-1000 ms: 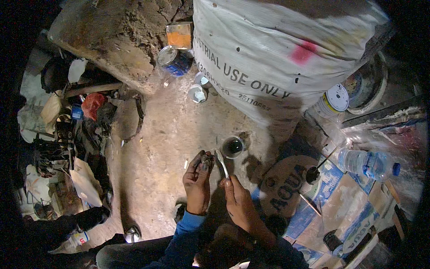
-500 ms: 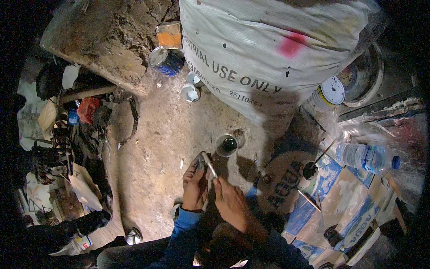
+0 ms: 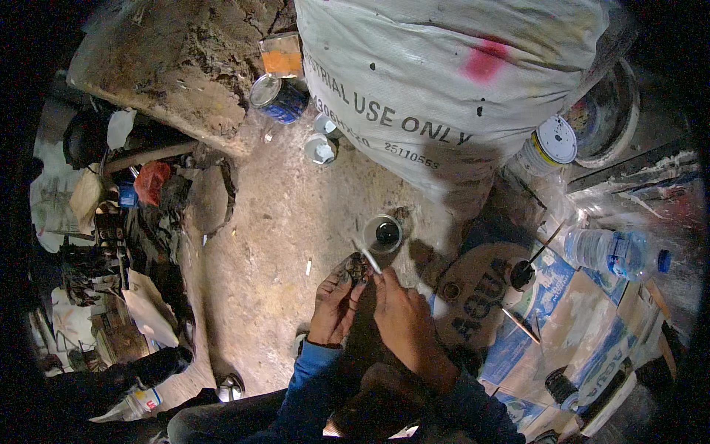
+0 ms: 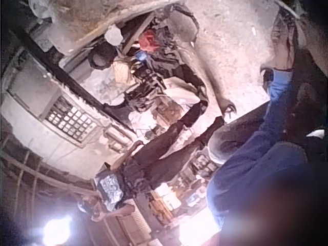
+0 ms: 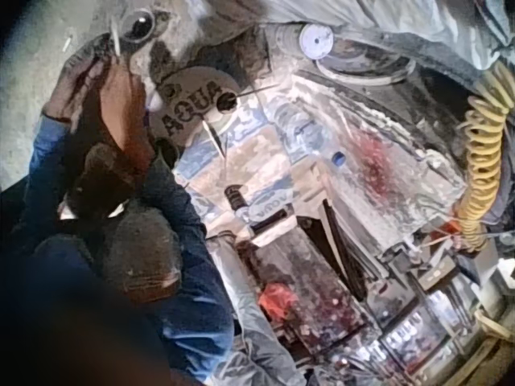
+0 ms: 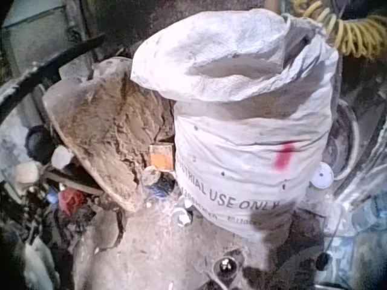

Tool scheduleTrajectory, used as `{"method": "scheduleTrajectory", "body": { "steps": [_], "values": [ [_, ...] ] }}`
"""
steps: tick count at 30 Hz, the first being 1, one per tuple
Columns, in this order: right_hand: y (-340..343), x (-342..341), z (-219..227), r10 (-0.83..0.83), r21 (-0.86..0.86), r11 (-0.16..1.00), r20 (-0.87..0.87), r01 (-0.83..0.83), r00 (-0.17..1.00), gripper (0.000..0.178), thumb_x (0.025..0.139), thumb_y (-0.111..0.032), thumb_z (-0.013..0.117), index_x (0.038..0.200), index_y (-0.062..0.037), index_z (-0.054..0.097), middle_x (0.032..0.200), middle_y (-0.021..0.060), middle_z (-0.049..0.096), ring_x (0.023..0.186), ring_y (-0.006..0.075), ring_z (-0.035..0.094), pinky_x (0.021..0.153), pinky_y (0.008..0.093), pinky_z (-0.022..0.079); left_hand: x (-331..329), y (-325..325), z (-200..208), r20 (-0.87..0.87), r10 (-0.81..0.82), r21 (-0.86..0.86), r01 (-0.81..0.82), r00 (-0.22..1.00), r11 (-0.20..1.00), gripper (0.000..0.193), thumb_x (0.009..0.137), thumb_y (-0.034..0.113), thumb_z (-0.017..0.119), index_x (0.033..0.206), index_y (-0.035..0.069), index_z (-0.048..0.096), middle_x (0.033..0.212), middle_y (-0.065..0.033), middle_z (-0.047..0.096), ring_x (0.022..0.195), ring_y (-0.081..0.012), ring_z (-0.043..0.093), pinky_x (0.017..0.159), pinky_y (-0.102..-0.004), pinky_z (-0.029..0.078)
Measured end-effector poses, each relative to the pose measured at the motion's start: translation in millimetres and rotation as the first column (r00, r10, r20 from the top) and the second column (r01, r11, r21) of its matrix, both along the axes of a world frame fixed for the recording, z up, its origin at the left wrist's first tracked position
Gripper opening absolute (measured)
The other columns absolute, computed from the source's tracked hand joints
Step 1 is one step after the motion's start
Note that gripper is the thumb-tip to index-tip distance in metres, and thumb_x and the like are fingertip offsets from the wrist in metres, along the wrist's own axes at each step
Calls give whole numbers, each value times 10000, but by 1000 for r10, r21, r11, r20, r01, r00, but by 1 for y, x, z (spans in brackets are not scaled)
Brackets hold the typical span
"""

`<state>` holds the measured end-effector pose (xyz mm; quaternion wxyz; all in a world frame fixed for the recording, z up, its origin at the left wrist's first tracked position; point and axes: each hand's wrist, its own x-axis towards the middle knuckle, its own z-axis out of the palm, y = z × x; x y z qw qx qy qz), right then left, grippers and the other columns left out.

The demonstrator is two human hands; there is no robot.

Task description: The person pours liquid from a plastic bottle into a small metal cup, then retrieves a toothbrush from a drawer. They use the toothbrush to scrub a small metal part while dipping it into the liquid.

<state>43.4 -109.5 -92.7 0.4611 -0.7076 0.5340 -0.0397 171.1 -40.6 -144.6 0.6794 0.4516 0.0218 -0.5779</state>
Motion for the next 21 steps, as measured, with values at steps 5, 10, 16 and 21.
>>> {"method": "scheduleTrajectory", "body": {
  "steps": [5,10,16,21],
  "values": [
    [-6,-11,0,-41,150,989,308,-6,950,181,1008,-156,404,1118,-64,515,622,149,531,538,232,568,520,353,429,7,0,-7,-167,112,-180,-142,980,973,432,961,59,494,1357,-68,377,1288,-190,525,1115,-231,587,941,-285,513],
    [-6,-15,-4,27,60,997,311,-48,950,192,1013,-173,408,1096,-34,511,661,122,518,538,178,488,551,305,407,15,4,-12,-173,58,-157,-85,983,984,399,962,71,498,1324,-70,409,1259,-180,547,1099,-231,597,941,-283,515],
    [-20,-3,-13,38,-8,999,387,-38,921,259,989,-253,459,1019,-12,551,851,276,582,802,443,604,660,464,446,7,5,-11,-168,83,-109,-102,982,989,341,972,135,504,1256,-51,469,1166,-161,598,1026,-209,622,888,-270,533],
    [-53,-10,-40,49,173,976,408,-130,912,327,999,-265,472,1013,51,552,846,153,603,736,203,531,702,328,435,3,1,-1,-165,83,-7,-85,983,996,320,981,174,496,1228,-30,500,1095,-143,631,947,-190,644,835,-252,547]
  ]
}}
